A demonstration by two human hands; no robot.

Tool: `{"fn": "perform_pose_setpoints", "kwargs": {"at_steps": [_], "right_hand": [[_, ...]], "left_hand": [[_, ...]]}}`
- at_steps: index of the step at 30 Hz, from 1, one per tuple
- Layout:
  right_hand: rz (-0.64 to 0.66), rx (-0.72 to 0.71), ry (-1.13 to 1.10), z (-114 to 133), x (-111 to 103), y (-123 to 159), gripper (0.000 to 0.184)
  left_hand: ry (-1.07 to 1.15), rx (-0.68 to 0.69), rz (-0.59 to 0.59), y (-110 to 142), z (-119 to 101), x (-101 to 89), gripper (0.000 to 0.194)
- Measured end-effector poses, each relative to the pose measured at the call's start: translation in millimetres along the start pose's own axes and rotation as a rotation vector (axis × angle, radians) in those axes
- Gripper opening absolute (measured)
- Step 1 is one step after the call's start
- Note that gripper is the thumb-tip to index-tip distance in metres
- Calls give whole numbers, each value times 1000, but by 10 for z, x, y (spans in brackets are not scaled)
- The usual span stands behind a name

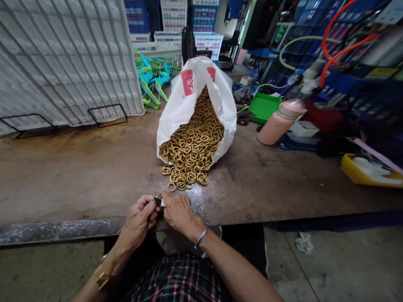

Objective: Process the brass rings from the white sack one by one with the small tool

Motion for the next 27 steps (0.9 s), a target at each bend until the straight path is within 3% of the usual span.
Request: {"fn": "perform_pose_setpoints", "kwargs": {"at_steps": [14,20,23,27], "right_hand": [[71,-3,92,34,-1,-42,22],[96,15,136,-1,-14,-104,22],[66,28,160,3,-24,-176,22],[-109,62,257,23,-94,-387,26]], "left_hand": [[-87,80,-25,-32,60,-52,37],[-14,43,81,148,9,-78,30],[94,-32,147,258,-73,-58,25],[266,-106,48,193,-106,-106,27]]}}
Point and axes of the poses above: each hand's wrist, its own y-axis away from the middle knuckle, its own x-axis out of the palm, z = x × y, the point moved 2 cm from there along -y, towards the middle knuckle, and after that the axes turned 12 degrees about -z, right-handed, at the moved point
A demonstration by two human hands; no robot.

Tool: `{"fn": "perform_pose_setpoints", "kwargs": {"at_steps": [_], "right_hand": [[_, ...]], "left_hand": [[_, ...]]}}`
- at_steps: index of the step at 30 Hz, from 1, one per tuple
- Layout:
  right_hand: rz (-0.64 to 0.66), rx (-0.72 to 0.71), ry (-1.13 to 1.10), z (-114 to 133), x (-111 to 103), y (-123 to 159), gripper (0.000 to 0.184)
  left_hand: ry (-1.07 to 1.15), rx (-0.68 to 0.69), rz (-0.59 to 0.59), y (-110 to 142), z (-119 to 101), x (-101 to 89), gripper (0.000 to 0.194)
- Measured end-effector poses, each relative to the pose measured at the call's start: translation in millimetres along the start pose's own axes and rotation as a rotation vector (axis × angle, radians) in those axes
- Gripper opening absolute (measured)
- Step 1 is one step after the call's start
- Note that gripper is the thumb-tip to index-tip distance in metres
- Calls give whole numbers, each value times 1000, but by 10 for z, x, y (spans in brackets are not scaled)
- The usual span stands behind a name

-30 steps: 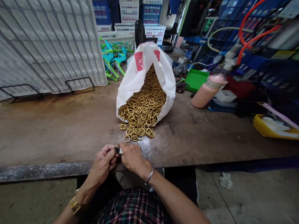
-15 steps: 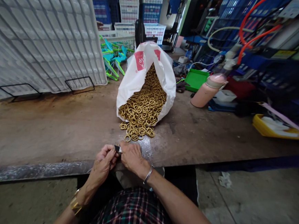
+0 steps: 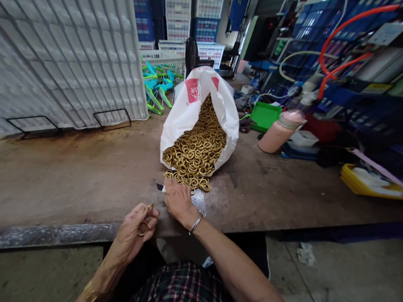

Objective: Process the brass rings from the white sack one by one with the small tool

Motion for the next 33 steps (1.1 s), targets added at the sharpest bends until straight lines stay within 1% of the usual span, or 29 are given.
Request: {"fn": "perform_pose_setpoints", "kwargs": {"at_steps": [2,3,5,7,9,11,13,15,17,20,23,25,27,29,31,33], "right_hand": [[-57,32,73,-6,-18,-142,28],[-63,41,104,-12,-17,-209,27],[-40,42,145,-26,6,-319,25],[-10,35,164,-39,45,-385,26],[5,35,170,-48,84,-409,27],[-2,40,169,-50,107,-409,28],[-23,38,156,-48,104,-394,29],[-40,30,128,-51,80,-363,27],[-53,13,80,-67,50,-306,25],[-96,-32,-54,-120,35,-175,24],[-159,-63,-256,-189,93,-21,24],[-180,-80,-401,-217,161,73,20],[-189,-91,-520,-223,223,146,17],[-194,-63,-596,-219,262,191,15],[-188,-15,-646,-210,267,207,14],[-165,25,-702,-195,237,198,16]], "left_hand": [[54,-20,-50,-55,-7,-42,26],[79,-33,-62,-72,-8,-59,25],[134,-63,-74,-87,-5,-85,23],[193,-96,-72,-91,7,-104,27],[245,-126,-54,-107,29,-121,28],[282,-157,-57,-144,55,-141,23],[287,-188,-105,-193,72,-157,25],[260,-190,-150,-242,64,-152,27],[221,-154,-143,-287,35,-114,28],[114,-22,-98,-368,-12,-26,31],[-76,156,-134,-466,-19,41,39],[-224,233,-160,-522,2,70,41],[-351,289,-163,-557,23,90,37],[-435,339,-149,-567,30,105,30],[-477,379,-129,-557,22,116,25],[-489,390,-122,-536,8,123,22]]}}
Point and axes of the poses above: each hand's wrist, its own y-axis away from the middle knuckle, its own x-axis out of the palm, z = x × y, the point moved 2 cm from there along -y, towards the middle knuckle, and after that the axes turned 12 degrees about -z, right-handed, at the moved point
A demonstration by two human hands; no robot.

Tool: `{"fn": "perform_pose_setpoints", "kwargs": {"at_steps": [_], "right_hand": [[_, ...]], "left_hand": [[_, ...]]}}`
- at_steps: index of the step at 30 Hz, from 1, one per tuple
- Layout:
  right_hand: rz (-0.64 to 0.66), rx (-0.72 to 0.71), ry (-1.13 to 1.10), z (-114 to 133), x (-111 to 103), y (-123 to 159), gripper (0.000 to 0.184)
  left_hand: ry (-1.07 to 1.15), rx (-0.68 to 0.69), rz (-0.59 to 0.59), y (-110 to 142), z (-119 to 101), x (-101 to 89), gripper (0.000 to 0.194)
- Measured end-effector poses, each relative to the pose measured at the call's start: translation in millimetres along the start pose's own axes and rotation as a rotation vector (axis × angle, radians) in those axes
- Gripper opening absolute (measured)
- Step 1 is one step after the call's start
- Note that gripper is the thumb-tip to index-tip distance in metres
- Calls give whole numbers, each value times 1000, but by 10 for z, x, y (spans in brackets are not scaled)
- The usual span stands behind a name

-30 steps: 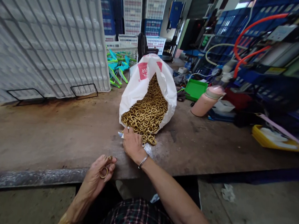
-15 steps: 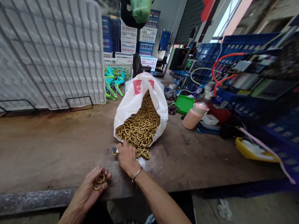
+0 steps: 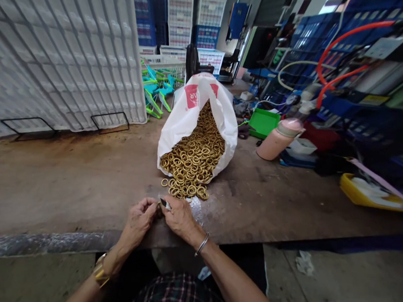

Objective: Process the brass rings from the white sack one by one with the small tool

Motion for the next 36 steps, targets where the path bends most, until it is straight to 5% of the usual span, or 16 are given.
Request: {"fn": "perform_pose_setpoints", "kwargs": {"at_steps": [6,11,18,27,36], "right_hand": [[75,191,-113,139,-89,-109,23],[104,186,-124,190,-106,-145,29],[-17,140,-157,91,-62,-106,23],[-4,153,-215,161,-139,-63,23],[-19,127,-217,165,-145,-16,17]], "left_hand": [[31,-9,-53,92,-81,-11,19],[71,-19,-78,142,-91,-1,20],[83,-236,80,181,-51,-8,33],[275,-297,176,258,-77,21,30],[221,-292,228,291,-53,4,32]]}}
Point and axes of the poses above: each hand's wrist, its own y-axis away from the middle knuckle, its own x-axis out of the palm, z = x × y, the point moved 2 cm from there along -y, towards the middle knuckle, and after that the axes turned 12 degrees about -z, right-handed, at the moved point
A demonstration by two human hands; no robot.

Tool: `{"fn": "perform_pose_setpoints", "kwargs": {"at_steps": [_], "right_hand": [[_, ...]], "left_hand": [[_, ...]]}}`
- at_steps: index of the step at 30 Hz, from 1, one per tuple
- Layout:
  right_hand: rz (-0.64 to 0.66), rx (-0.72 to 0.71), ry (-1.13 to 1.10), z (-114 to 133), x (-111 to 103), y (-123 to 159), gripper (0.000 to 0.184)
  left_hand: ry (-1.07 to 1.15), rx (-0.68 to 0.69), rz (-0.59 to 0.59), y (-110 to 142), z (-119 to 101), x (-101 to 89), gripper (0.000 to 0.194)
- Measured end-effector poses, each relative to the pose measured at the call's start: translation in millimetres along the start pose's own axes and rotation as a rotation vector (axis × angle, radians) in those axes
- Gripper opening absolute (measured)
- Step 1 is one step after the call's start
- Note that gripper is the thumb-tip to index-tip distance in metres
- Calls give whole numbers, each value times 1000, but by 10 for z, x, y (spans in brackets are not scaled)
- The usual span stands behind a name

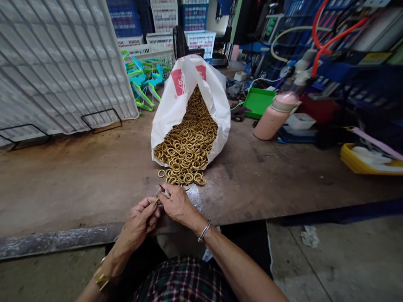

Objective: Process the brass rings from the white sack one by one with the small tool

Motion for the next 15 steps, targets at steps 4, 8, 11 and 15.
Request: {"fn": "perform_pose_setpoints", "kwargs": {"at_steps": [4,8,11,15], "right_hand": [[4,1,14,30,0,8,17],[-3,-9,78,9,-6,13,19],[5,-35,199,-43,-16,45,16],[55,-115,366,-68,-20,131,13]], "left_hand": [[23,12,0,25,26,-8,30],[51,2,-18,49,45,-17,29],[66,3,-47,49,47,-26,31],[51,38,-69,20,63,-31,31]]}}
Point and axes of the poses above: each hand's wrist, its own y-axis away from the middle knuckle, its own x-axis out of the palm, z = x × y, the point moved 2 cm from there along -y, towards the middle knuckle, and after that the axes turned 12 degrees about -z, right-handed, at the moved point
